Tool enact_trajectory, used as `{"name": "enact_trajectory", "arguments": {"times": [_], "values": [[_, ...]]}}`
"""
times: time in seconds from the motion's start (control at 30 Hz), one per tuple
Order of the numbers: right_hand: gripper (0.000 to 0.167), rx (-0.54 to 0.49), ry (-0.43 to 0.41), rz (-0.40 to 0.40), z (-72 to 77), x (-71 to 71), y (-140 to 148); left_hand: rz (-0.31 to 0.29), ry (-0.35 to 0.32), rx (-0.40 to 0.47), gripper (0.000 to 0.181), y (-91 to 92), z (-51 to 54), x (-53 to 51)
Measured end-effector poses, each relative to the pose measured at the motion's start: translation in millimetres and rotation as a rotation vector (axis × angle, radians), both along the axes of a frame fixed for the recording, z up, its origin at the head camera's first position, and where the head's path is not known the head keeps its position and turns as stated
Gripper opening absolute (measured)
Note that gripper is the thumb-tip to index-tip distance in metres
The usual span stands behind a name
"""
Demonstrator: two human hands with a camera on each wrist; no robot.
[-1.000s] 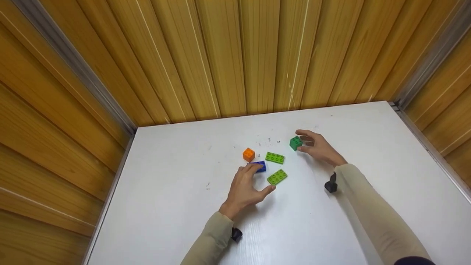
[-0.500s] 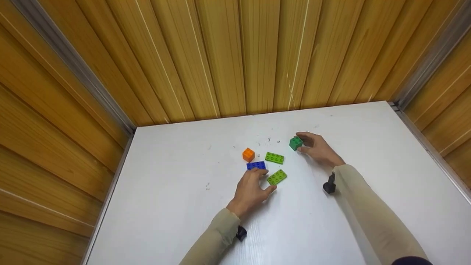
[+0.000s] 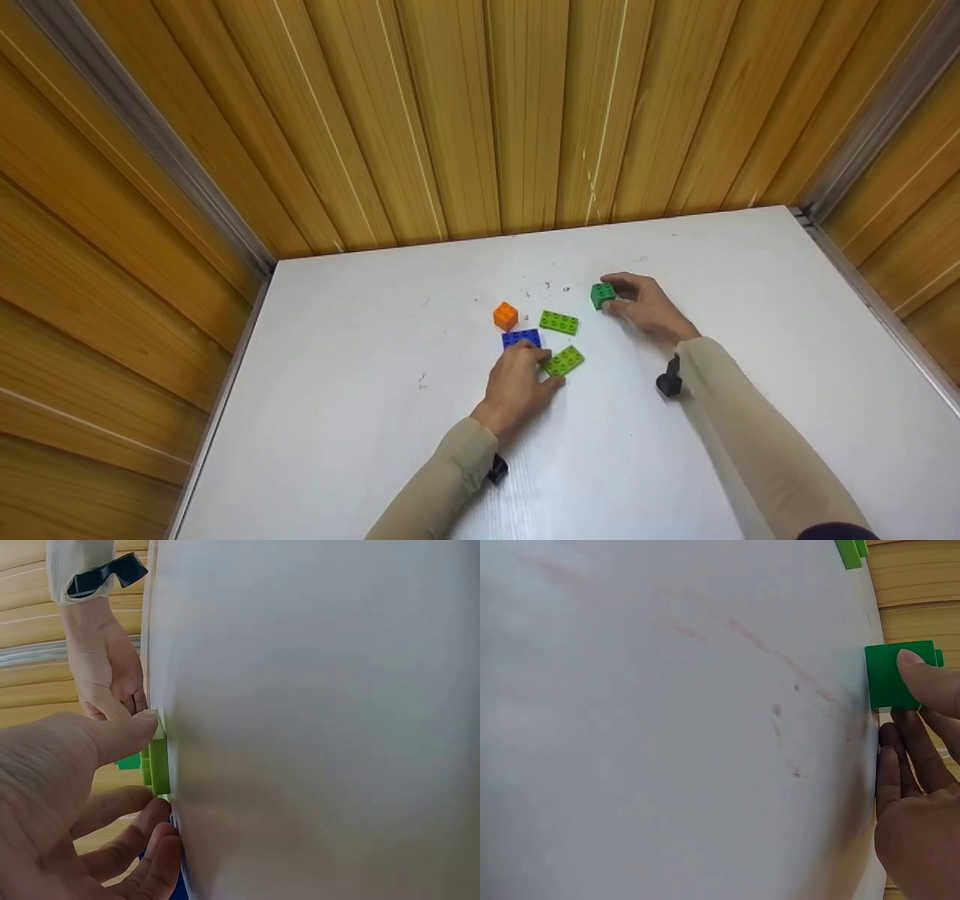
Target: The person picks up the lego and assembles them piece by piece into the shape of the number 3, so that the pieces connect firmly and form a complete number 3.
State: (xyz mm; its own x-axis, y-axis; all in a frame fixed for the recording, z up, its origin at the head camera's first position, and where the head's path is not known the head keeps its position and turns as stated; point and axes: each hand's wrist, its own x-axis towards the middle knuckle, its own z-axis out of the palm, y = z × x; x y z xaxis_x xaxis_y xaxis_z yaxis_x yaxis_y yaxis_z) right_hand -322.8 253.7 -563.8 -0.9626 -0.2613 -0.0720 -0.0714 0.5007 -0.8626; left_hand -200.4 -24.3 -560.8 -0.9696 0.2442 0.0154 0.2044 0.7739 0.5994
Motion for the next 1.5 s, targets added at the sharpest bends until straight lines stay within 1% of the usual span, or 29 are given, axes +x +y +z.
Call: {"name": "enact_trajectory", "arguments": {"times": [0.1, 0.27, 0.43, 0.5, 0.6, 0.77, 0.93, 1.1, 1.23, 1.43, 1.5], "values": [[0.052, -0.002, -0.011, -0.011, 0.4, 0.7, -1, 0.003, 0.007, -0.018, 0.050, 2.0, -0.7, -0.6], [0.050, 0.007, -0.012, -0.030, -1.0, -0.6, -1, -0.012, 0.007, -0.022, 0.046, 4.1, -0.4, -0.9], [0.048, 0.025, 0.020, -0.009, -1.4, -2.2, 0, -0.028, 0.048, -0.032, 0.039, 3.4, -0.7, -2.1], [0.048, 0.029, 0.024, -0.002, -1.5, -2.5, 1, -0.037, 0.052, -0.034, 0.038, 2.7, -0.7, -2.3], [0.049, 0.028, 0.012, -0.008, -1.7, -2.4, 3, -0.051, 0.047, -0.035, 0.038, 1.8, -0.8, -2.2], [0.050, 0.012, -0.007, -0.032, -2.3, -2.0, 6, -0.055, 0.030, -0.021, 0.038, -2.2, -2.2, -1.4], [0.050, -0.011, -0.010, -0.055, -2.9, 1.0, 8, -0.061, -0.017, 0.008, 0.039, -7.2, -2.6, -0.1], [0.052, -0.025, -0.015, -0.073, -3.4, 4.6, 9, -0.088, -0.024, 0.025, 0.040, -10.7, -2.5, 0.3], [0.052, -0.040, -0.001, -0.070, -1.5, 8.0, 8, -0.095, -0.027, 0.045, 0.042, -12.7, -2.4, 0.5], [0.053, -0.059, 0.032, -0.066, 4.6, 14.5, 4, -0.073, -0.053, 0.071, 0.042, -13.0, -4.2, 0.3], [0.053, -0.062, 0.048, -0.065, 5.6, 16.4, 3, -0.071, -0.051, 0.076, 0.040, -13.2, -4.7, 0.2]]}}
